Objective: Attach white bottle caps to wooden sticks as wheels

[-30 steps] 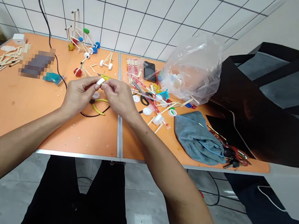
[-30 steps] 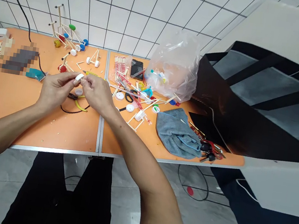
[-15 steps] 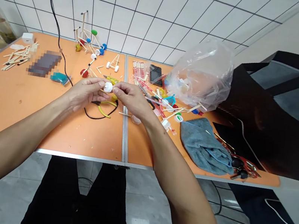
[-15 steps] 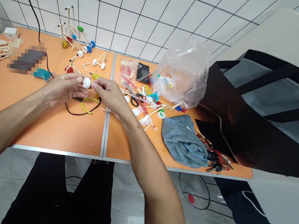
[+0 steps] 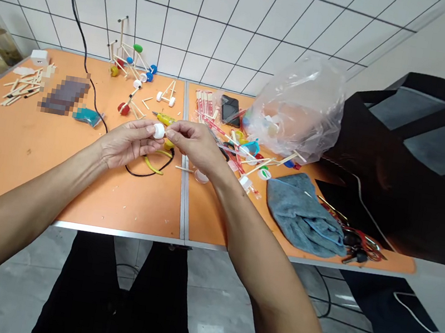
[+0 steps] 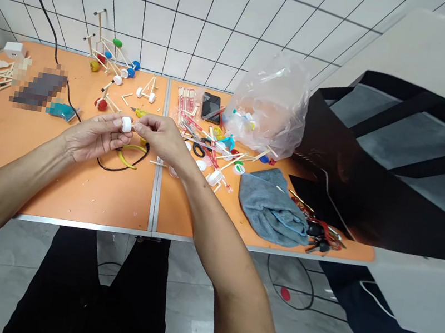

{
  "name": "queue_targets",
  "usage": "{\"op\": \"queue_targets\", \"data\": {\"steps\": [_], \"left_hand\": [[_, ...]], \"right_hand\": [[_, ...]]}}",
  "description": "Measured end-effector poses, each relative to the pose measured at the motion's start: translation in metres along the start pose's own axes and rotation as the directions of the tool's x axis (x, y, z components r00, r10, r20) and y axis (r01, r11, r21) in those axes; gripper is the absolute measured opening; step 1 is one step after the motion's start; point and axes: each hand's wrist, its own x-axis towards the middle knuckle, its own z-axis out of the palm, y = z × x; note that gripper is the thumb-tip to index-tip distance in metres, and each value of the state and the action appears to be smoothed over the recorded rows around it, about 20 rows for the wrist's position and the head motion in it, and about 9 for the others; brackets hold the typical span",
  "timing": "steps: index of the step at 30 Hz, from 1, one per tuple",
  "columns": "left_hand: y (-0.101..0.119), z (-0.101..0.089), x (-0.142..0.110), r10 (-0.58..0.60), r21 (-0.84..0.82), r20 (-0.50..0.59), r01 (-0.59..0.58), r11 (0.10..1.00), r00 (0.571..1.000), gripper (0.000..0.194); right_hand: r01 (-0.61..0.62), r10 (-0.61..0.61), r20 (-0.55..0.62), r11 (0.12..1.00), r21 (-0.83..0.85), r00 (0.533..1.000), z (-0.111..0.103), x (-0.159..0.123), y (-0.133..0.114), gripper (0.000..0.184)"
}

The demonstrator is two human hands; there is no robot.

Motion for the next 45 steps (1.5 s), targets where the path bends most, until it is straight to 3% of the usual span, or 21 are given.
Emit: {"op": "queue_targets", "data": {"steps": [15,19,24,34,45], "left_hand": [[-0.004,0.0039,0.0013,0.005,-0.057,0.024,-0.004,0.998,1.0,0.014],[-0.0036,0.0035,0.002,0.031,-0.035,0.016,-0.03,0.999,0.999,0.008],[-0.0044,-0.0032,0.0041,0.015,0.004,0.06,-0.015,1.0,0.998,0.019],[-0.0013,0.0042,0.0006,-0.025,-0.039,0.098,0.029,0.999,0.995,0.013],[-0.0011,0.0002,0.0029,-0.053,-0.07,0.118,0.061,0.996,0.992,0.014]], "right_hand": [[0.015,-0.015,-0.014,0.999,0.029,1.0,-0.0002,-0.0016,-0.0041,0.065],[0.017,-0.017,0.002,0.999,0.034,1.0,-0.005,-0.0017,-0.0045,0.064],[0.017,-0.018,0.031,0.999,0.033,0.999,-0.0077,-0.0005,-0.0026,0.063],[0.039,-0.04,0.04,0.999,0.031,0.998,-0.0041,-0.0002,-0.0052,0.06],[0.025,-0.026,0.043,1.0,0.014,0.999,-0.0035,0.0001,-0.0037,0.063]]}}
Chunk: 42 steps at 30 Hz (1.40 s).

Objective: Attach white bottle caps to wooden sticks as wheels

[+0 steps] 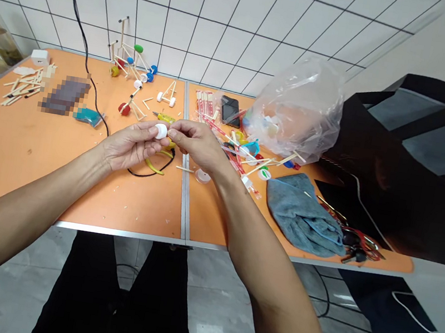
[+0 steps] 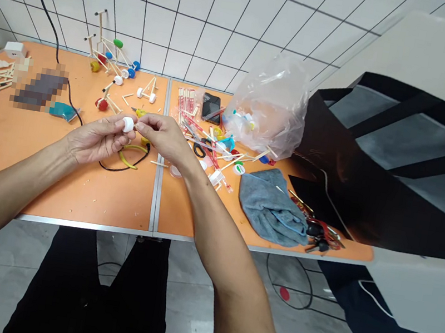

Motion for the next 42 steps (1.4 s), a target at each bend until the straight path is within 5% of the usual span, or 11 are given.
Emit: {"op": "queue_targets", "data": {"steps": [17,30,42], "left_hand": [[-0.001,0.004,-0.001,0.044,-0.044,-0.016,-0.045,0.998,0.999,0.015],[0.004,0.006,-0.005,0.169,0.16,-0.093,-0.153,0.975,0.981,0.016],[0.009,0.008,-0.007,0.044,0.038,-0.014,-0.044,0.998,0.999,0.009]], "right_hand": [[0.048,-0.048,0.0,0.999,0.0,0.999,-0.001,0.003,0.007,0.067],[0.056,-0.057,-0.045,0.998,-0.036,0.997,-0.005,0.0,0.009,0.061],[0.06,-0.059,-0.045,0.998,0.022,0.997,0.001,0.002,0.011,0.066]]}}
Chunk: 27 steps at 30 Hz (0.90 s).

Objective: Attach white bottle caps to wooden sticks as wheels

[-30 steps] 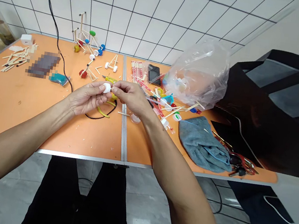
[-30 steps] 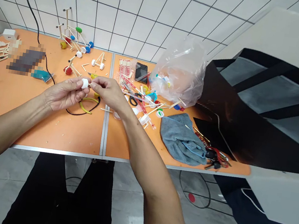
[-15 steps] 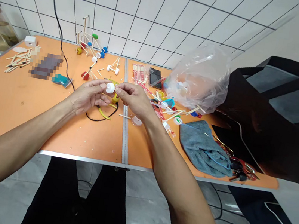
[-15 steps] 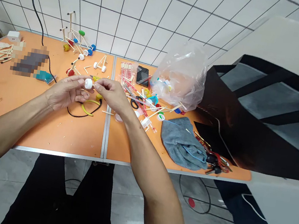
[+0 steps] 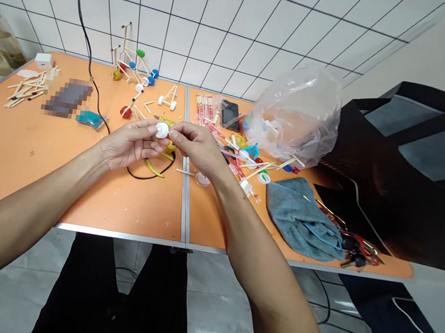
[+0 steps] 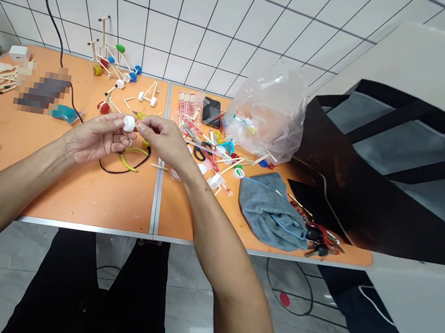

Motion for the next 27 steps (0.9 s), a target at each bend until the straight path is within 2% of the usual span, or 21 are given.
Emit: {"op": "queue_targets", "data": {"steps": [15,27], "left_hand": [[-0.0007,-0.0047,0.0002,-0.019,-0.005,0.026,0.02,1.0,0.999,0.008],[0.0002,-0.0007,-0.0014,0.005,-0.024,0.011,-0.004,1.0,1.0,0.004]], "right_hand": [[-0.021,0.021,0.032,1.0,0.006,0.999,0.002,-0.0005,-0.0022,0.07],[0.053,-0.054,0.035,0.998,0.025,0.998,0.0059,-0.001,-0.0011,0.068]]}}
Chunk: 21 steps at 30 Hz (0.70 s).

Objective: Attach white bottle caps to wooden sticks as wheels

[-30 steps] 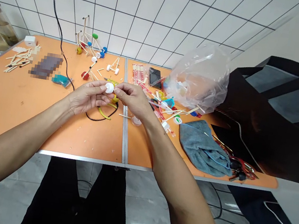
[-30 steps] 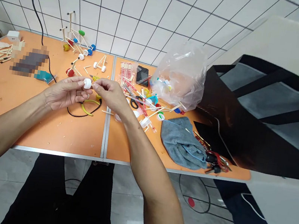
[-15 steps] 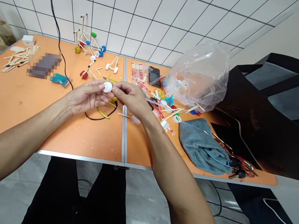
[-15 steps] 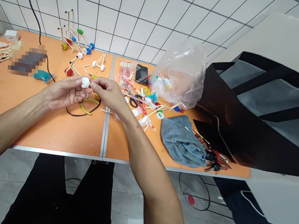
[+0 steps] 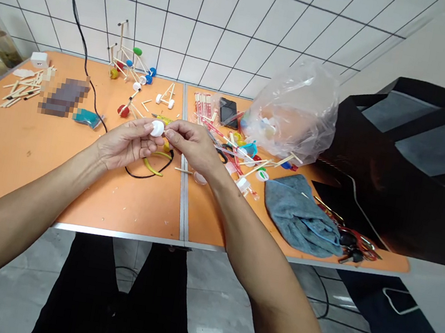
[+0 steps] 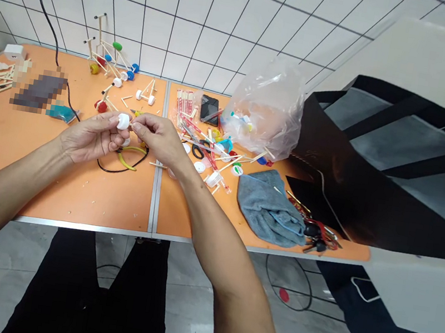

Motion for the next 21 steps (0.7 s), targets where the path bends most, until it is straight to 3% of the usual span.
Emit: {"op": "queue_targets", "data": {"steps": [6,11,16,21], "left_hand": [[0.005,-0.001,-0.003,0.083,0.03,-0.079,-0.081,0.996,0.993,0.005],[0.011,-0.002,-0.005,0.213,0.076,-0.175,-0.202,0.976,0.961,0.009],[0.005,-0.001,0.0,0.279,0.172,-0.212,-0.245,0.954,0.937,0.018],[-0.003,0.0,0.001,0.343,0.199,-0.181,-0.308,0.931,0.922,0.023]], "right_hand": [[0.007,-0.009,-0.019,0.996,-0.088,1.0,-0.008,0.002,0.002,0.067],[0.002,-0.029,-0.197,0.991,-0.137,0.98,-0.01,-0.001,0.003,0.066],[0.063,-0.146,-0.231,0.94,-0.335,0.962,0.009,-0.007,-0.005,0.045],[0.037,-0.161,-0.209,0.867,-0.496,0.965,0.02,-0.01,-0.01,0.029]]}}
